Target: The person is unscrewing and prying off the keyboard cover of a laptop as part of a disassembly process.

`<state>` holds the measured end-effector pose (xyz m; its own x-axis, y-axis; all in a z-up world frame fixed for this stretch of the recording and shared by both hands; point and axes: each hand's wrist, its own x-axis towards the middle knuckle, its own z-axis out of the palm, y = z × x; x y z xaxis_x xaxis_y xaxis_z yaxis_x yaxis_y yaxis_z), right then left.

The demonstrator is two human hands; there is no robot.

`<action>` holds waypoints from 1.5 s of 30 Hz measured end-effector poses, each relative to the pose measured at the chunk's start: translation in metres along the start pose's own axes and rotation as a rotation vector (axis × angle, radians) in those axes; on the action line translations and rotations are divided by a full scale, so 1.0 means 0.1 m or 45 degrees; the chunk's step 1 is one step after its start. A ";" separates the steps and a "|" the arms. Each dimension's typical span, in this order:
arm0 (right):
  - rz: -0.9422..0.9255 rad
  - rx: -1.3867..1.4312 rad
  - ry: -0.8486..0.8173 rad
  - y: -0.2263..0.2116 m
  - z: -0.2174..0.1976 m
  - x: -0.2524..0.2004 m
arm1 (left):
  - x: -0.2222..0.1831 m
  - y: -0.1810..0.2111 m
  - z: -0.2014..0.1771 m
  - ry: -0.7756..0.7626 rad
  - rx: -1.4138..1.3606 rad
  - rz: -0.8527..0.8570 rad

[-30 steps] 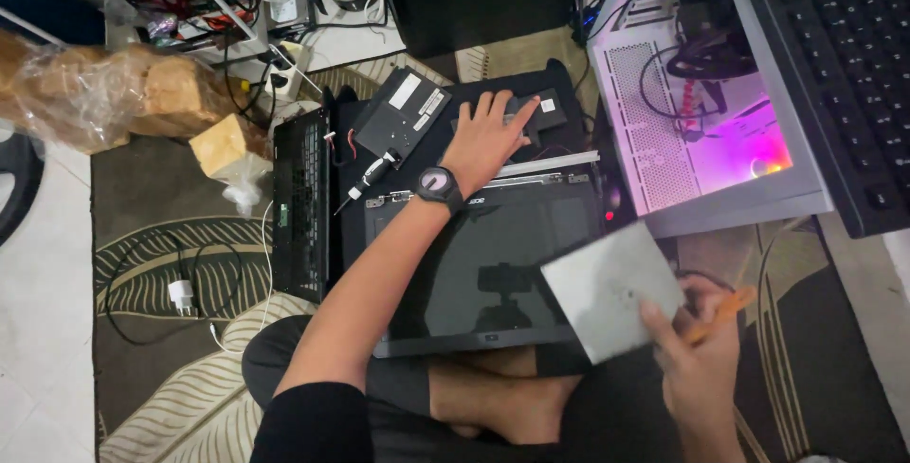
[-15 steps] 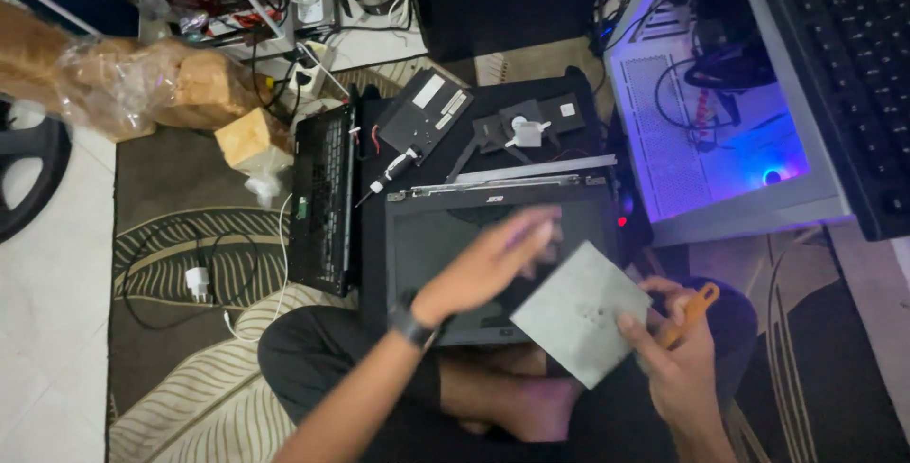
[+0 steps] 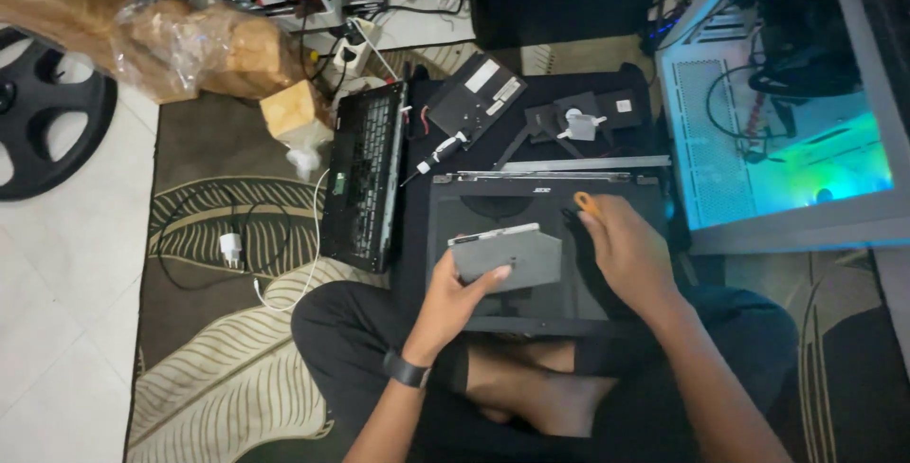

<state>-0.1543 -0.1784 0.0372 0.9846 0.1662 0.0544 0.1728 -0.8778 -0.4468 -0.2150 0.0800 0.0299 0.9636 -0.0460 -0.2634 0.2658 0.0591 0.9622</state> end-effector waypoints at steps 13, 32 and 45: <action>-0.750 -0.086 0.115 -0.72 0.50 1.35 | -0.02 -0.11 0.09 0.145 0.028 0.264; 0.016 1.602 0.179 -0.23 -0.37 0.42 | -0.06 -0.01 0.30 -0.021 0.164 0.405; 0.246 1.788 0.396 -0.52 -0.66 -0.69 | -0.12 0.15 0.54 -0.223 0.087 0.400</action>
<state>-0.2294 -0.1743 0.1155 0.9865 -0.1640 -0.0003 0.0514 0.3109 -0.9491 -0.2238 0.0274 0.0512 0.9768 -0.2068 0.0561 -0.0508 0.0310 0.9982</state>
